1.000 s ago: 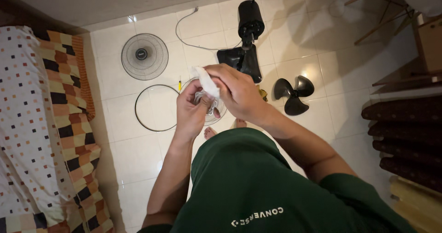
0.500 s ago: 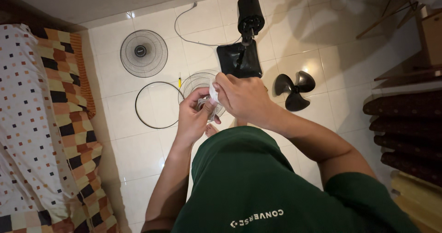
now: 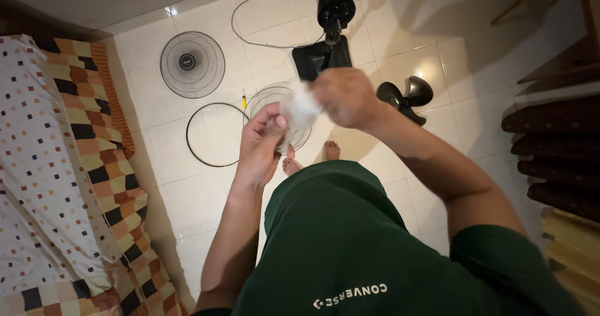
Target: The person wipes the base and motor housing of a disassembled standing fan using a white tissue and a yellow cloth. They then wipe the fan cage with the tissue. The fan blades and other parts remain on the floor.
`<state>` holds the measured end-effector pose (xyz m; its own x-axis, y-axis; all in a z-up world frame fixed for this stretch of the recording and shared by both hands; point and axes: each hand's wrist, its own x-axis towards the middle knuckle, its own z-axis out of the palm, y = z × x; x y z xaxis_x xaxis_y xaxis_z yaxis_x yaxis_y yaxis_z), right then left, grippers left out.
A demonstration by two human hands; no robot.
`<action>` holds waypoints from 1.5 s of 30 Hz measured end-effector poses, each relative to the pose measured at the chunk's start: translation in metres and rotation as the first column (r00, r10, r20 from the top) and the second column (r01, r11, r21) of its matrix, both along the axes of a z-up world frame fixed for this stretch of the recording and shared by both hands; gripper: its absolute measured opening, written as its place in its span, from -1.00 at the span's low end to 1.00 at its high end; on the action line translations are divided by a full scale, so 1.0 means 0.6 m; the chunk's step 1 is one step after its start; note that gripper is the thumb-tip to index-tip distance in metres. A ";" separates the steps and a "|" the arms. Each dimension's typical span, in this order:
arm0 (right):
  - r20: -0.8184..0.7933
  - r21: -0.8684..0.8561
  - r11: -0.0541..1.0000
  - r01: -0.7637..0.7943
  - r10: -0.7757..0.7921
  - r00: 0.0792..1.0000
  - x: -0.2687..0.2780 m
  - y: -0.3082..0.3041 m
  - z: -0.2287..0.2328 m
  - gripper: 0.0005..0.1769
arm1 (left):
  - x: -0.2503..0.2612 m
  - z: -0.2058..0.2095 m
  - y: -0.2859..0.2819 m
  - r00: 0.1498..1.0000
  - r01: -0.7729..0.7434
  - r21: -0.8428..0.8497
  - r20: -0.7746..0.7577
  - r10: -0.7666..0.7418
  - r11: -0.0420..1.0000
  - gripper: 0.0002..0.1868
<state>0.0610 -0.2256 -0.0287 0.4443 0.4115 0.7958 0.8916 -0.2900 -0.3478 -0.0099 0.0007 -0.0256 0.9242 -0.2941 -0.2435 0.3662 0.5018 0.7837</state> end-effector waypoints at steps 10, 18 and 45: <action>-0.838 0.528 0.761 0.377 0.396 0.375 -0.150 0.118 -0.023 -0.54 | 0.013 -0.035 -0.045 0.828 -0.479 0.039 0.353 0.436 0.877 -0.60; -0.786 0.564 0.742 0.364 0.347 0.511 -0.115 0.137 -0.039 -0.61 | 0.018 -0.038 -0.078 0.689 -0.647 0.061 0.473 0.549 0.760 -0.58; -0.713 0.666 0.626 0.405 0.375 0.593 -0.066 0.077 -0.022 -0.62 | 0.013 0.023 -0.023 0.945 -0.285 0.518 0.292 0.147 0.807 -0.74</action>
